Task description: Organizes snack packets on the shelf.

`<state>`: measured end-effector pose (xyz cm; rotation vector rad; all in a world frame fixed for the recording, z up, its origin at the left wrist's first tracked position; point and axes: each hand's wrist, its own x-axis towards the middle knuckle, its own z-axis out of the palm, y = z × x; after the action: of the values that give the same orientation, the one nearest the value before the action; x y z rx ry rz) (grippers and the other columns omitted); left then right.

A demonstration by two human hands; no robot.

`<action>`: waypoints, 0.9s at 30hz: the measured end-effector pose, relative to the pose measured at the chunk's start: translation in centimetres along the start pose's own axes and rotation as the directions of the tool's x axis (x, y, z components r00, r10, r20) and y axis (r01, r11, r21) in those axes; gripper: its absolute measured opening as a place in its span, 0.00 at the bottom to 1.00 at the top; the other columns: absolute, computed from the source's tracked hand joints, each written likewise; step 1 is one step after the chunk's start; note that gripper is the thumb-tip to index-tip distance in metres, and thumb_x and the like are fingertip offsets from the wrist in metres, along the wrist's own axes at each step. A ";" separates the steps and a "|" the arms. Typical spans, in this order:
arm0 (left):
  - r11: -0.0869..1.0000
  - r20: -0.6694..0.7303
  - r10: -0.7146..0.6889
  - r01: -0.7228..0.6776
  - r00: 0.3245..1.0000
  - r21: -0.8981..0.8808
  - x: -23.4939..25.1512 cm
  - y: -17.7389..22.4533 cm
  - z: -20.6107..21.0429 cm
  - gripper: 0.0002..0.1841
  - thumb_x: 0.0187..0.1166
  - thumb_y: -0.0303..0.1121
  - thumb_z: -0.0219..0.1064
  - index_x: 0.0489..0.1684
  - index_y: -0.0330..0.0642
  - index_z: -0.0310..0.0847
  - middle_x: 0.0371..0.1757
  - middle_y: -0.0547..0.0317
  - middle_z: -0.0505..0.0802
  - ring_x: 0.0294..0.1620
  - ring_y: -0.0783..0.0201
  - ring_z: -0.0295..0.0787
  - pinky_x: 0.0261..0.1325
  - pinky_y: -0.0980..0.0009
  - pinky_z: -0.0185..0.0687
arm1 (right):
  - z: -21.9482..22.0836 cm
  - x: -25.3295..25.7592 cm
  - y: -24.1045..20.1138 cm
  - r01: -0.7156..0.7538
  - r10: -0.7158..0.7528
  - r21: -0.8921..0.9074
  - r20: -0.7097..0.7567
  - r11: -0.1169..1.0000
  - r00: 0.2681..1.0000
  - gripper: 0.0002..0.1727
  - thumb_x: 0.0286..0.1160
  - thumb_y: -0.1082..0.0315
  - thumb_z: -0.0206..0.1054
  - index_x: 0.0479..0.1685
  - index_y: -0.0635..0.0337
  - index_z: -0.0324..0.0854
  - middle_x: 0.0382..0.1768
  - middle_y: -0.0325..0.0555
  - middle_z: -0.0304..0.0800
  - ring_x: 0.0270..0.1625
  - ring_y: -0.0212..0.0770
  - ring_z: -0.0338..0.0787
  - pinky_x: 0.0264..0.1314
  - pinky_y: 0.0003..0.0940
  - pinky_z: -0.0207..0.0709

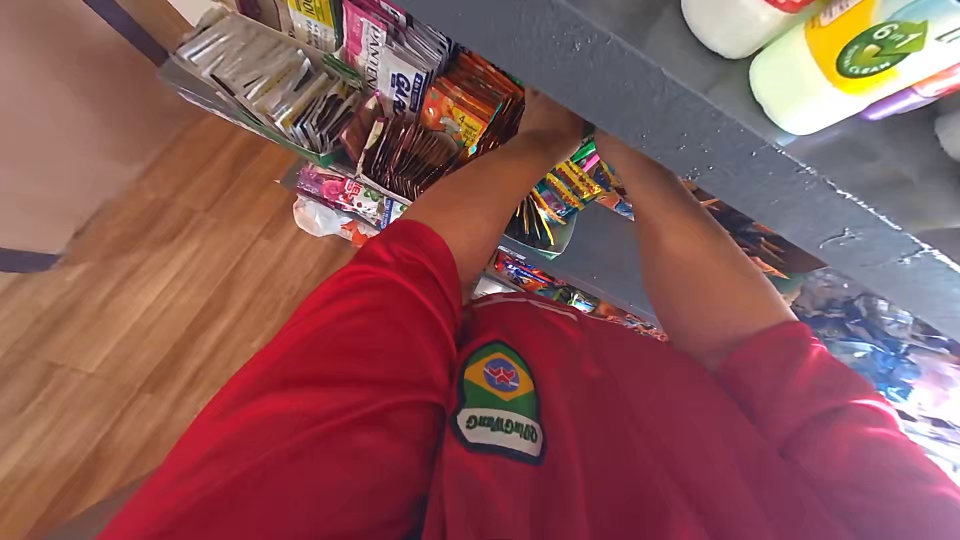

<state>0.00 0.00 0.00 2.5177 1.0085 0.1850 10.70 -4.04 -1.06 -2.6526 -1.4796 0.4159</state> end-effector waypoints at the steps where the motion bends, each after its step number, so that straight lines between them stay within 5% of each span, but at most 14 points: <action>1: 1.000 0.001 -0.004 0.004 1.000 -0.011 -0.2 0.0 0.3 0.25 0.82 0.30 0.64 0.78 0.36 0.75 0.82 0.36 0.75 0.87 0.37 0.61 0.87 0.34 0.42 | 0.0 0.1 -0.1 -0.005 0.008 -0.066 0.034 0.998 0.999 0.24 0.94 0.72 0.45 0.81 0.78 0.64 0.82 0.74 0.66 0.88 0.66 0.63 0.89 0.58 0.51; 4: 1.000 -0.039 -0.011 0.010 0.999 -0.012 -0.1 -0.4 1.2 0.25 0.83 0.28 0.61 0.82 0.39 0.72 0.84 0.43 0.75 0.89 0.42 0.60 0.89 0.35 0.36 | 0.4 -0.1 -0.5 0.036 -0.039 -0.076 -0.033 0.996 0.999 0.23 0.91 0.72 0.49 0.80 0.74 0.68 0.80 0.72 0.70 0.86 0.63 0.68 0.87 0.59 0.56; 6: 1.000 -0.044 -0.025 0.025 0.999 -0.003 -0.1 -0.5 1.3 0.25 0.85 0.27 0.59 0.83 0.39 0.70 0.85 0.45 0.74 0.90 0.43 0.58 0.89 0.35 0.34 | 1.2 -0.8 -0.6 0.178 -0.160 0.102 -0.162 0.979 0.974 0.20 0.89 0.71 0.54 0.74 0.71 0.74 0.72 0.66 0.78 0.77 0.53 0.76 0.83 0.46 0.66; 10: 1.000 -0.037 -0.016 0.015 0.999 -0.019 -0.7 -1.0 0.4 0.25 0.84 0.33 0.62 0.81 0.39 0.72 0.85 0.42 0.74 0.90 0.40 0.57 0.88 0.32 0.30 | 1.0 -1.3 -0.5 0.273 -0.237 0.158 -0.212 0.949 0.948 0.19 0.90 0.67 0.55 0.70 0.68 0.79 0.69 0.66 0.83 0.76 0.57 0.80 0.81 0.53 0.67; 11: 1.000 -0.059 0.008 -0.009 0.998 -0.020 -1.2 -1.4 0.1 0.25 0.84 0.38 0.63 0.80 0.39 0.74 0.83 0.40 0.75 0.89 0.39 0.59 0.88 0.31 0.32 | 1.0 -1.4 -0.4 0.236 -0.204 0.150 -0.204 0.960 0.958 0.19 0.90 0.68 0.54 0.70 0.69 0.79 0.68 0.66 0.82 0.74 0.55 0.80 0.80 0.49 0.68; 14: 0.991 -0.250 0.121 -0.131 0.961 -0.023 -3.4 -3.3 -0.5 0.22 0.86 0.44 0.60 0.71 0.42 0.83 0.74 0.38 0.84 0.82 0.35 0.70 0.82 0.28 0.48 | -0.1 -3.2 1.7 0.110 -0.114 -0.039 -0.115 0.993 0.987 0.23 0.94 0.68 0.47 0.77 0.73 0.72 0.76 0.75 0.74 0.82 0.68 0.71 0.83 0.66 0.59; 16: 0.971 -0.405 0.196 -0.235 0.893 -0.047 -6.1 -5.2 -1.0 0.17 0.86 0.40 0.60 0.62 0.43 0.89 0.66 0.41 0.90 0.75 0.37 0.78 0.78 0.32 0.58 | 0.1 -5.6 3.9 0.125 -0.101 0.089 -0.233 0.988 0.967 0.23 0.92 0.64 0.51 0.70 0.74 0.78 0.70 0.75 0.80 0.78 0.68 0.76 0.80 0.70 0.62; 19: 0.920 -0.488 0.254 -0.365 0.835 -0.144 -11.5 -7.5 -0.7 0.15 0.85 0.31 0.59 0.61 0.39 0.89 0.64 0.40 0.89 0.71 0.44 0.82 0.77 0.45 0.70 | 3.4 -8.5 7.4 0.247 -0.111 0.363 -0.357 0.898 0.927 0.21 0.87 0.64 0.57 0.68 0.70 0.82 0.63 0.67 0.87 0.68 0.60 0.86 0.73 0.56 0.76; 21: 0.892 -0.442 0.278 -0.400 0.853 -0.210 -14.5 -7.9 0.6 0.15 0.83 0.28 0.61 0.60 0.36 0.89 0.62 0.39 0.89 0.66 0.47 0.85 0.72 0.53 0.78 | 6.1 -9.2 9.0 0.155 -0.025 0.503 -0.255 0.850 0.967 0.27 0.85 0.64 0.63 0.80 0.68 0.72 0.72 0.66 0.81 0.74 0.58 0.83 0.77 0.52 0.75; 24: 0.846 -0.230 0.429 -0.478 0.873 -0.235 -16.4 -7.1 3.3 0.15 0.80 0.27 0.65 0.62 0.36 0.89 0.63 0.38 0.88 0.62 0.46 0.88 0.66 0.51 0.84 | 9.1 -9.2 9.5 0.061 0.039 0.639 -0.141 0.767 0.989 0.42 0.77 0.63 0.73 0.89 0.67 0.57 0.78 0.69 0.73 0.77 0.62 0.78 0.79 0.56 0.72; 27: 0.826 0.063 0.548 -0.529 0.834 -0.195 -14.9 -5.6 5.2 0.21 0.81 0.29 0.66 0.73 0.40 0.82 0.80 0.40 0.79 0.67 0.42 0.88 0.63 0.45 0.85 | 10.4 -8.7 8.3 0.010 0.070 0.683 -0.090 0.730 0.993 0.46 0.74 0.63 0.76 0.90 0.68 0.54 0.77 0.70 0.74 0.77 0.65 0.78 0.79 0.60 0.71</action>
<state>-13.00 -8.28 -6.59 2.5534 0.1941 0.2702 10.36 -16.52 -10.98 -2.0562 -0.9773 0.6551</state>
